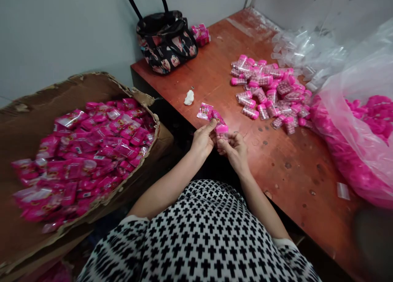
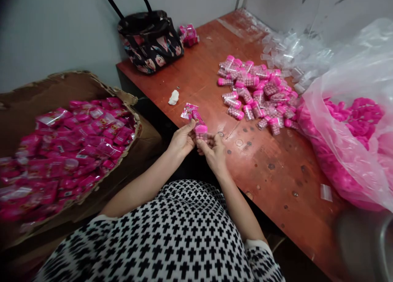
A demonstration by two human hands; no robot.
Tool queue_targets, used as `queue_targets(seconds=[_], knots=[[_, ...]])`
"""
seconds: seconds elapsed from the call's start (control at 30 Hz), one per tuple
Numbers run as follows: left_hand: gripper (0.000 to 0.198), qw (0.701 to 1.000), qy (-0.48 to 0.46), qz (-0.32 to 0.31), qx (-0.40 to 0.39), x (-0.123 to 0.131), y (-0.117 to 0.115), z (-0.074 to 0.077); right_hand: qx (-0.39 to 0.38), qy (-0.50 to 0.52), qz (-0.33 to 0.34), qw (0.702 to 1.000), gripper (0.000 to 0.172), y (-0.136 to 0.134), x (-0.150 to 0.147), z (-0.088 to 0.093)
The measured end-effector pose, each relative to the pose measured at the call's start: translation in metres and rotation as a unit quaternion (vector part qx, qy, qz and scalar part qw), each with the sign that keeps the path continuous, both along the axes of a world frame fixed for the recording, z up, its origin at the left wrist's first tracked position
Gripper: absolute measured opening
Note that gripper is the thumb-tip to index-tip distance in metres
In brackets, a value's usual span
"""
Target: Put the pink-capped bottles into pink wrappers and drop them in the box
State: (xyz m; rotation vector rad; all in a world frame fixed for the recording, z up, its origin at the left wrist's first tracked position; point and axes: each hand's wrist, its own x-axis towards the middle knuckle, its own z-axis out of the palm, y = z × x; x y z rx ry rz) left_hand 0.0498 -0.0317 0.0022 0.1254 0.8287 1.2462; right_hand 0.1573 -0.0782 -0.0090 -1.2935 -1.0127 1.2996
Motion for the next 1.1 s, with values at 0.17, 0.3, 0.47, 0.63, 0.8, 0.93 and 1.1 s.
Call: queue_targets(seconds=[0.17, 0.3, 0.47, 0.63, 0.8, 0.93, 1.1], knots=[[0.032, 0.994, 0.06, -0.043, 0.08, -0.006, 0.001, 0.001, 0.02, 0.008, -0.018, 1.0, 0.032, 0.001, 0.0, -0.004], [0.037, 0.989, 0.072, -0.076, 0.107, -0.007, 0.001, 0.001, 0.045, -0.006, -0.022, 0.999, 0.032, 0.0, -0.002, -0.008], [0.032, 0.989, 0.065, -0.109, 0.077, -0.008, 0.002, 0.001, 0.053, -0.004, -0.023, 0.998, 0.03, -0.001, -0.003, -0.007], [0.029, 0.972, 0.116, -0.168, 0.116, -0.015, 0.005, 0.001, 0.016, 0.068, 0.003, 0.998, 0.029, 0.004, 0.001, -0.005], [0.029, 0.959, 0.147, -0.207, 0.127, -0.012, 0.001, -0.001, 0.033, 0.077, -0.033, 0.996, 0.032, 0.009, 0.001, -0.005], [0.027, 0.971, 0.11, -0.181, 0.108, -0.012, -0.001, -0.003, 0.051, 0.081, -0.046, 0.994, 0.039, 0.006, 0.0, -0.006], [0.025, 0.984, 0.058, -0.141, 0.088, -0.014, -0.005, -0.005, 0.059, 0.09, -0.015, 0.994, 0.031, 0.005, 0.002, -0.007]])
